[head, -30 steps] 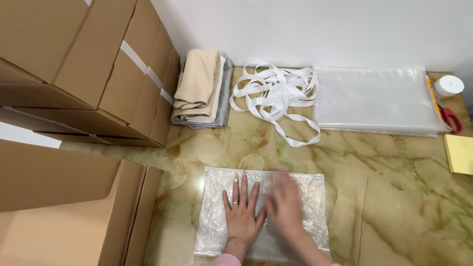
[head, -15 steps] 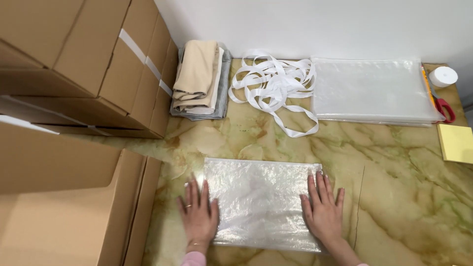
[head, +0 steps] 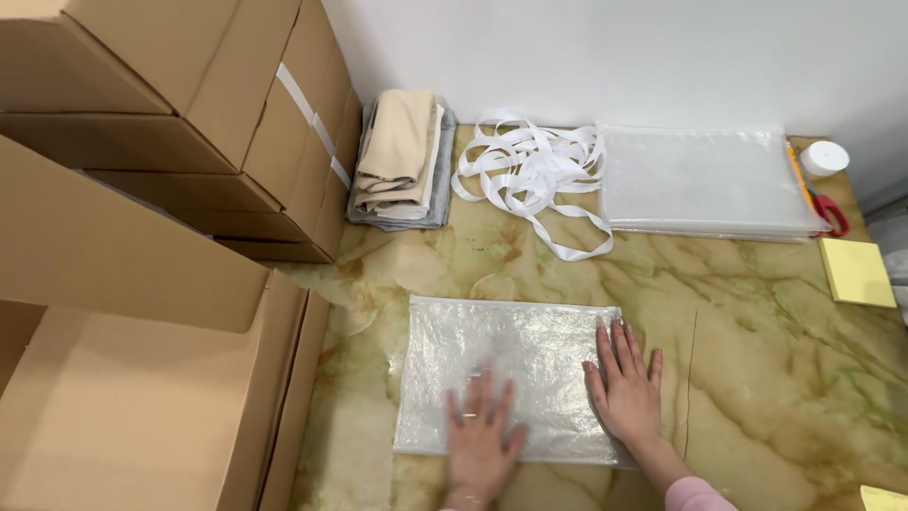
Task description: The person unties a white ribbon from a cardboard box, opens it, and removes a plastic-wrapped item. They then place the item on a marble table, wrap it in a clear plastic bag, and place the bagged item back into the box before closing the lid.
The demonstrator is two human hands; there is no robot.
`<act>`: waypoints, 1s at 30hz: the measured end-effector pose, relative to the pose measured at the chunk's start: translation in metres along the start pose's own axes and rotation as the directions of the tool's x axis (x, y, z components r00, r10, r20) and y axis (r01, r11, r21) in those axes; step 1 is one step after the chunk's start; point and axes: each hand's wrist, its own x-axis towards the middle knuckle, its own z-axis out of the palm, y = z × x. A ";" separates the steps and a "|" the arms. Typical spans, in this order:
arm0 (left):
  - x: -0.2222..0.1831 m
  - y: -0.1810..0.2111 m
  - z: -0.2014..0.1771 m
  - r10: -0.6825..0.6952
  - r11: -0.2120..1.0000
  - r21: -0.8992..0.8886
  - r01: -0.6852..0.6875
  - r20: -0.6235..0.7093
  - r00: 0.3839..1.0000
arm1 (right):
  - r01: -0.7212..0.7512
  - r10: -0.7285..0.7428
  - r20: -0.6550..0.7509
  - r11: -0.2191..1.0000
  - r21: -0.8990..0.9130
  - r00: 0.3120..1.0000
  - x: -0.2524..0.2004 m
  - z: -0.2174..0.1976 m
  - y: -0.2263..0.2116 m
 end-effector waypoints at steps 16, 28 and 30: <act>0.007 -0.131 0.010 -0.573 0.586 -0.102 0.804 0.649 0.500 | -0.766 0.727 0.311 0.449 0.460 0.613 -0.030 -0.033 -0.006; 0.100 -0.123 -0.025 -0.494 0.313 -0.368 0.876 0.724 0.481 | -0.624 0.739 0.266 0.257 0.738 0.619 0.004 -0.041 0.069; 0.133 -0.102 -0.021 -0.479 0.253 -0.493 0.832 0.684 0.551 | -0.529 0.732 0.186 0.269 0.805 0.655 0.021 -0.058 0.108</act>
